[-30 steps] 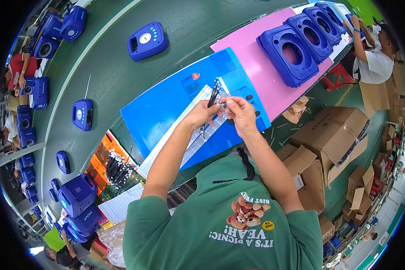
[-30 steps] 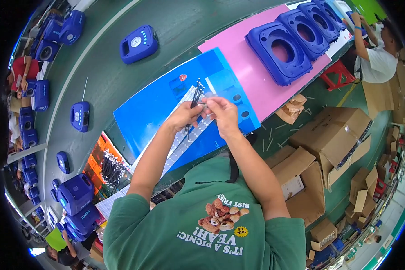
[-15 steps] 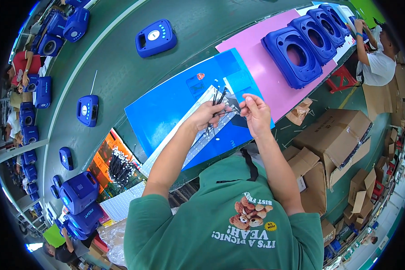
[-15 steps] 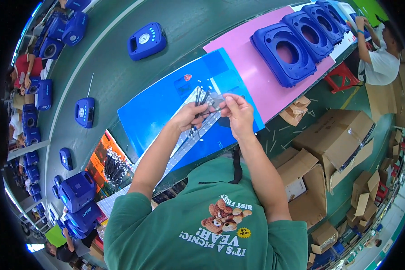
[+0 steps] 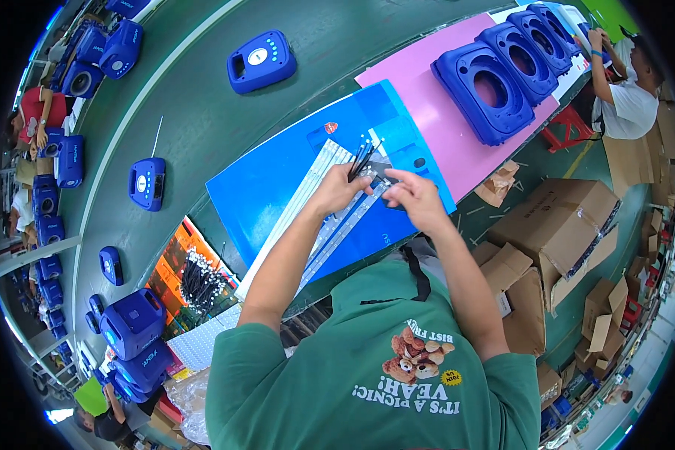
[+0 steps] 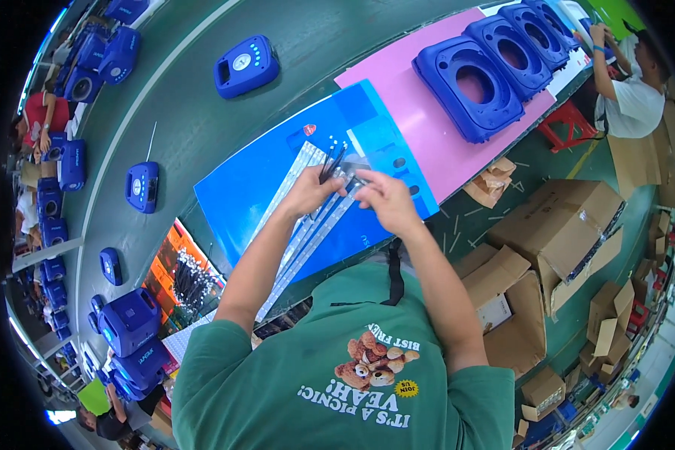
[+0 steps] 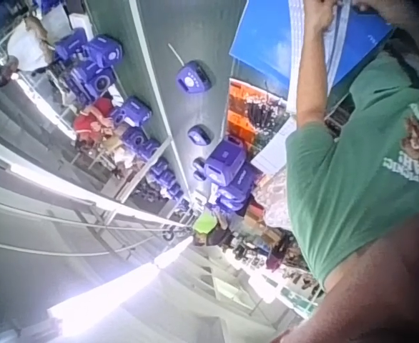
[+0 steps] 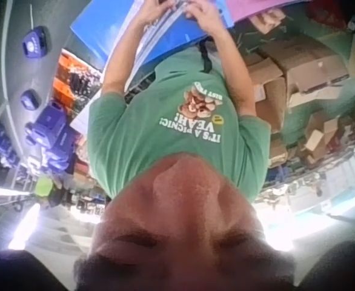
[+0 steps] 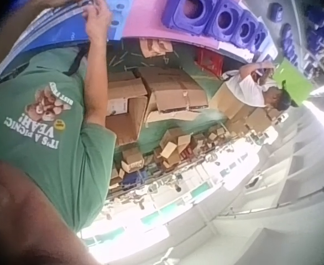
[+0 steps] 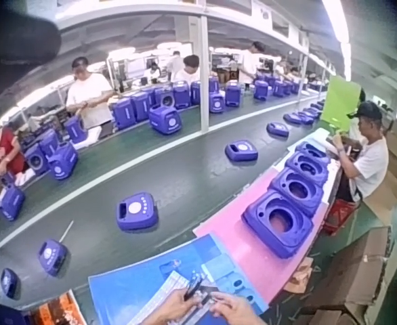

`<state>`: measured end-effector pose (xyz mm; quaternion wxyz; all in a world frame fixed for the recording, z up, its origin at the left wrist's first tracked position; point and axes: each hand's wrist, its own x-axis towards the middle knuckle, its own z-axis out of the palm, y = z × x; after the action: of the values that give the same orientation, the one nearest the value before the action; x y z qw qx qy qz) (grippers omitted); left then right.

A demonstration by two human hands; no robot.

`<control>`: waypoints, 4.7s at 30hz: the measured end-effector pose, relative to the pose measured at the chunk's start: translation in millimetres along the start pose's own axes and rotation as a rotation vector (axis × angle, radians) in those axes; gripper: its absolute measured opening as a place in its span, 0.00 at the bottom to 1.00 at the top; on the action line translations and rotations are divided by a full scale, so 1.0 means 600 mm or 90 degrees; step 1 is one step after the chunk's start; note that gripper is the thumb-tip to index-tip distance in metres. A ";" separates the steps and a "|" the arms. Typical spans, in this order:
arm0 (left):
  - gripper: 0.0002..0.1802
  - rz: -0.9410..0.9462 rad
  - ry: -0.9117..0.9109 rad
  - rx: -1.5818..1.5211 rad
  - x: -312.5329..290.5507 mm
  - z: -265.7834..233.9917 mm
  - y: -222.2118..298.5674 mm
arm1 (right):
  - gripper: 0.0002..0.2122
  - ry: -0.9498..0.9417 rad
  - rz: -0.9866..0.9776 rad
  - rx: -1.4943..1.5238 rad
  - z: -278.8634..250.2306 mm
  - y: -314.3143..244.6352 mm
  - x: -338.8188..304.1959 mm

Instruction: The person assembles plastic housings and prepares wire harnesses by hand, connecting them with connectors and applying labels on a factory assembly line.

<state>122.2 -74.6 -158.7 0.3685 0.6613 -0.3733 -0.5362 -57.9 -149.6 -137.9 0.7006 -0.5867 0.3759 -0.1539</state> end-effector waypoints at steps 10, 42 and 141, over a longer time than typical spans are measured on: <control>0.09 -0.070 0.014 -0.170 -0.005 -0.001 -0.019 | 0.06 0.079 0.000 0.024 0.042 0.041 0.021; 0.12 -0.125 -0.146 -0.066 0.006 -0.001 -0.018 | 0.08 0.225 -0.152 -0.094 0.044 0.058 0.008; 0.23 -0.127 -0.100 -0.264 -0.013 -0.011 -0.025 | 0.08 0.163 0.004 0.255 0.092 0.001 0.049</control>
<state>129.1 -60.4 -167.9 0.4114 0.5613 -0.2159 -0.6849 0.8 -130.0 -147.0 0.7500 -0.4108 0.4253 -0.2963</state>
